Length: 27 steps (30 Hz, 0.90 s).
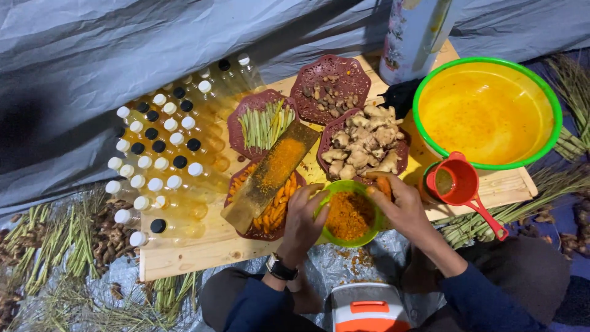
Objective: The person grates turmeric root using a metal grater over a green bowl. They hold the grater with their left hand and rub the turmeric against it with their right hand, collecting the grated pulp in the bowl.
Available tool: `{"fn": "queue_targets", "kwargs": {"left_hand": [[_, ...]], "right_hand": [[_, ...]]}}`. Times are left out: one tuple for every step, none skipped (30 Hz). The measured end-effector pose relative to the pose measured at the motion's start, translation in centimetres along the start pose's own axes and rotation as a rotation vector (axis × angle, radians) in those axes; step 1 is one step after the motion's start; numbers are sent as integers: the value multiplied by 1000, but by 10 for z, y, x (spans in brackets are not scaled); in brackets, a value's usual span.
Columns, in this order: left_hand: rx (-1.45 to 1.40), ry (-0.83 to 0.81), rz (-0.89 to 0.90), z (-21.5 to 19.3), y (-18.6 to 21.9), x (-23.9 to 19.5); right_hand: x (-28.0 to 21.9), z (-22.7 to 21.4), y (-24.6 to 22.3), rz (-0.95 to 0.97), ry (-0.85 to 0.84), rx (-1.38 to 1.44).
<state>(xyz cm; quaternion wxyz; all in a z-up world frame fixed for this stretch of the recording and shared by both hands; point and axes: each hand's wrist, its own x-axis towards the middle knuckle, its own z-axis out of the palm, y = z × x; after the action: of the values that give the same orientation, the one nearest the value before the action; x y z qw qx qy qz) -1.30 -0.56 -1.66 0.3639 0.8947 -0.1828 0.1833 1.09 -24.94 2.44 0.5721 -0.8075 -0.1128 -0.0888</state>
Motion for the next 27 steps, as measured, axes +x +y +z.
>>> {"fn": "queue_targets", "kwargs": {"left_hand": [[-3, -3, 0, 2, -4, -1], [-13, -7, -32, 4, -7, -3], [-22, -8, -66, 6, -11, -5], [-24, -9, -67, 8, -11, -7], [-31, -37, -89, 8, -11, -7], [-38, -64, -112, 9, -12, -8], [-39, -65, -111, 10, -11, -8], [-49, -72, -164, 11, -11, -9], [-59, -79, -214, 12, -10, -9], [-61, -81, -212, 12, -9, -10], [-40, -93, -257, 12, -8, -10], [-19, -105, -303, 12, -7, -9], [-20, -105, -300, 15, -10, -11], [-4, -107, -324, 17, -13, -14], [11, -109, -350, 19, -16, -17], [10, -108, -350, 15, -8, -16], [53, -147, -407, 10, 0, -14], [95, -185, -464, 5, 7, -13], [94, -184, -463, 6, 5, -13], [-5, -200, -493, 7, 3, -13], [-105, -213, -525, 8, 2, -14], [-107, -209, -527, 9, 0, -14], [-183, -214, -558, 10, -3, -14], [-259, -220, -587, 10, -6, -14], [-259, -215, -586, 8, -4, -12], [-320, -238, -623, 5, -2, -10], [-383, -261, -663, 2, 1, -10]], "right_hand": [[-1, -3, -2, 4, 2, -2], [-2, -6, -4, 123, -57, -76], [-2, -9, -6, 241, -118, -150], [-6, -9, -7, 243, -118, -151], [-8, -8, -8, 237, -165, -186], [-10, -7, -9, 230, -211, -221], [-7, -10, -6, 232, -211, -222], [-4, -12, -3, 120, -238, -214], [0, -15, 0, 8, -262, -205], [0, -17, -4, 9, -259, -206], [2, -18, -8, -31, -283, -177], [3, -20, -12, -72, -306, -147], [1, -21, -12, -73, -304, -148], [0, -21, -11, -64, -315, -175], [-3, -21, -11, -55, -328, -201], [-3, -21, -14, -55, -328, -202], [-3, -20, -17, -127, -302, -242], [-4, -20, -21, -198, -275, -282], [-8, -18, -6, -199, -275, -284], [-12, -16, 9, -219, -260, -347], [-17, -14, 24, -240, -249, -411], [-18, -12, 29, -242, -253, -412], [-19, -9, 35, -250, -277, -422], [-20, -7, 40, -257, -301, -432], [-18, -7, 35, -261, -301, -433], [-16, -7, 31, -281, -327, -397], [-16, -7, 26, -297, -356, -359]]}}
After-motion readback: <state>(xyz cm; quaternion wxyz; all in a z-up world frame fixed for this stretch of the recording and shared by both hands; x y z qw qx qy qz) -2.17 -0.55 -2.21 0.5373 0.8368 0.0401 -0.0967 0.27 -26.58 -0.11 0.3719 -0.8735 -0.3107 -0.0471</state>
